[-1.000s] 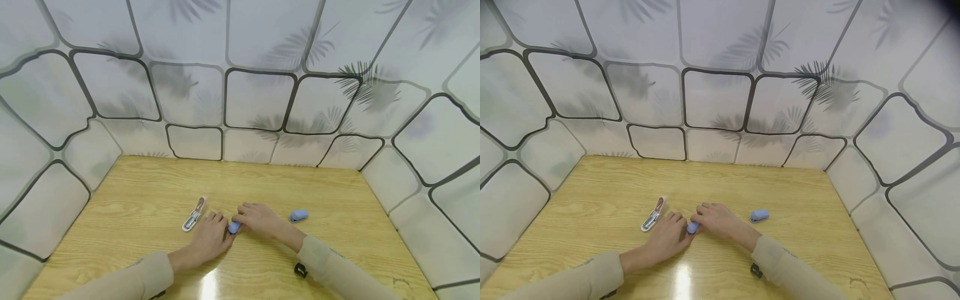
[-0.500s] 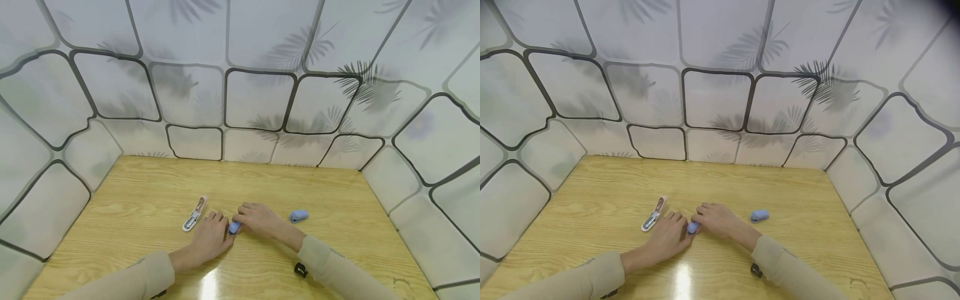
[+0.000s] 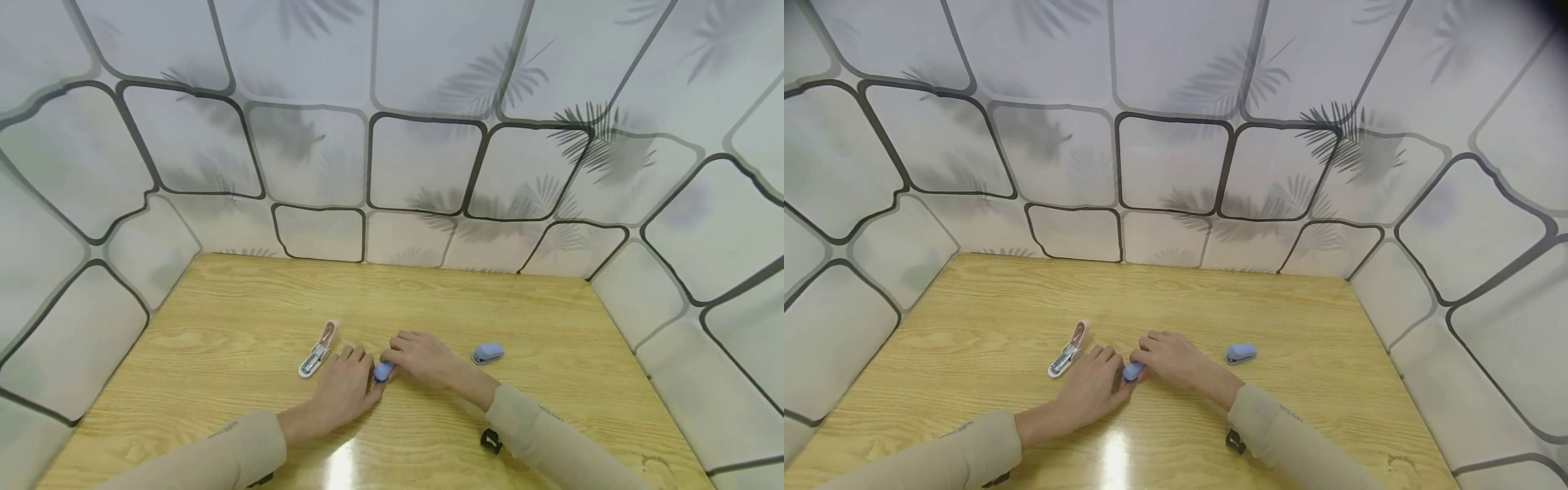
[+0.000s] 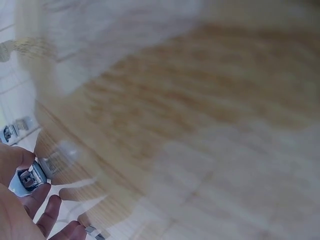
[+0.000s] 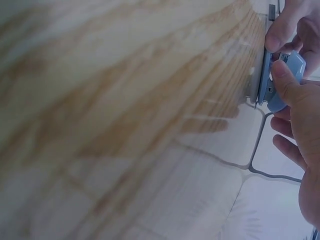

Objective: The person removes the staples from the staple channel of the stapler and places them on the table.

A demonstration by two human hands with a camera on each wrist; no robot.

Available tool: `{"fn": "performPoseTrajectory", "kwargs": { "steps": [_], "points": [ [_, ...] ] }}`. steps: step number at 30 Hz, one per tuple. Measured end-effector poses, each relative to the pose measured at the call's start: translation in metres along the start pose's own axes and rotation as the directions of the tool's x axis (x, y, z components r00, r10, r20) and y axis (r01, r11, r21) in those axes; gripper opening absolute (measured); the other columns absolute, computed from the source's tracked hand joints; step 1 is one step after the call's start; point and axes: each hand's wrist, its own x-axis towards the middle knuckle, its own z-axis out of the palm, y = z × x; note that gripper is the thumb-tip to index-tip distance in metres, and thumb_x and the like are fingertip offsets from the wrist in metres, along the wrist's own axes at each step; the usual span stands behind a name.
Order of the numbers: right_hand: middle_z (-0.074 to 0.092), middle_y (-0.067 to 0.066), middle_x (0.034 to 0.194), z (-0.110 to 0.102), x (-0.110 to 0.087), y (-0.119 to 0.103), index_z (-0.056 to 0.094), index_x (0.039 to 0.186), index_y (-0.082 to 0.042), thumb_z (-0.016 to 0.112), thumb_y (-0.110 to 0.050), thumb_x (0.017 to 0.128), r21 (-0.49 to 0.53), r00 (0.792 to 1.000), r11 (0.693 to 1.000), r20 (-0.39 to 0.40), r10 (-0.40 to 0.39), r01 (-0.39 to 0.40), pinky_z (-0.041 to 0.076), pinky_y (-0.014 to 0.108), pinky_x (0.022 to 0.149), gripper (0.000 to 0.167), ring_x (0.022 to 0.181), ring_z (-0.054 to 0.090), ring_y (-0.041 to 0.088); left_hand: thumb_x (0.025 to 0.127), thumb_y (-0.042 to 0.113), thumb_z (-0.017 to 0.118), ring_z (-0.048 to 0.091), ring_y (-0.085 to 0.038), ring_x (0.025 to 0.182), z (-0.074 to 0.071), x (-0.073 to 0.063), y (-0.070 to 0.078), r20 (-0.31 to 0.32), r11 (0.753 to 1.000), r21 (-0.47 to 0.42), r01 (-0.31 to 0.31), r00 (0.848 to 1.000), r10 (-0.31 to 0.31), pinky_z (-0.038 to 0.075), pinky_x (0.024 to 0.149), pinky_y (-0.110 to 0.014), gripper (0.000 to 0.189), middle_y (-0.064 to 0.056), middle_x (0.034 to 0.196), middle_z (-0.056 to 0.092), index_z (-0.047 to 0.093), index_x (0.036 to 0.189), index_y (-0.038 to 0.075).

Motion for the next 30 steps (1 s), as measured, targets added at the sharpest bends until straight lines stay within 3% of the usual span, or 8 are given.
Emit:
{"fn": "performPoseTrajectory", "kwargs": {
  "steps": [8,20,30],
  "points": [
    [0.07,-0.008,0.1,0.001,-0.001,0.002,0.073,0.116,-0.021,0.073,-0.043,0.093,0.107,1.0,0.994,-0.026,0.013,-0.01,0.057,0.021,0.082,0.032,0.092,0.067,0.008,0.087,0.049,0.082,0.058,-0.015,0.079,0.0,0.001,-0.001,0.0,1.0,0.0,0.0,1.0,0.0,0.047,0.064,-0.025,0.041,-0.002,0.089,0.065,0.07,0.093,0.01],
    [0.074,-0.005,0.116,-0.012,-0.003,0.006,0.07,0.129,-0.021,0.069,-0.044,0.1,0.041,0.998,0.999,0.052,0.025,-0.027,0.059,0.027,0.095,0.036,0.109,0.069,0.012,0.087,0.048,0.081,0.057,-0.015,0.078,-0.003,0.0,-0.001,0.005,1.0,0.004,-0.013,1.0,0.013,0.045,0.063,-0.024,0.039,-0.001,0.088,0.066,0.069,0.091,0.011],
    [0.075,-0.005,0.116,-0.02,-0.007,0.013,0.071,0.129,-0.021,0.074,-0.042,0.097,-0.01,1.0,1.0,-0.006,0.007,-0.007,0.061,0.027,0.092,0.038,0.107,0.071,0.012,0.087,0.047,0.082,0.052,-0.012,0.074,-0.002,0.001,-0.001,0.006,1.0,-0.007,-0.014,1.0,0.014,0.04,0.061,-0.022,0.036,0.003,0.083,0.06,0.067,0.088,0.015]
  ]
}}
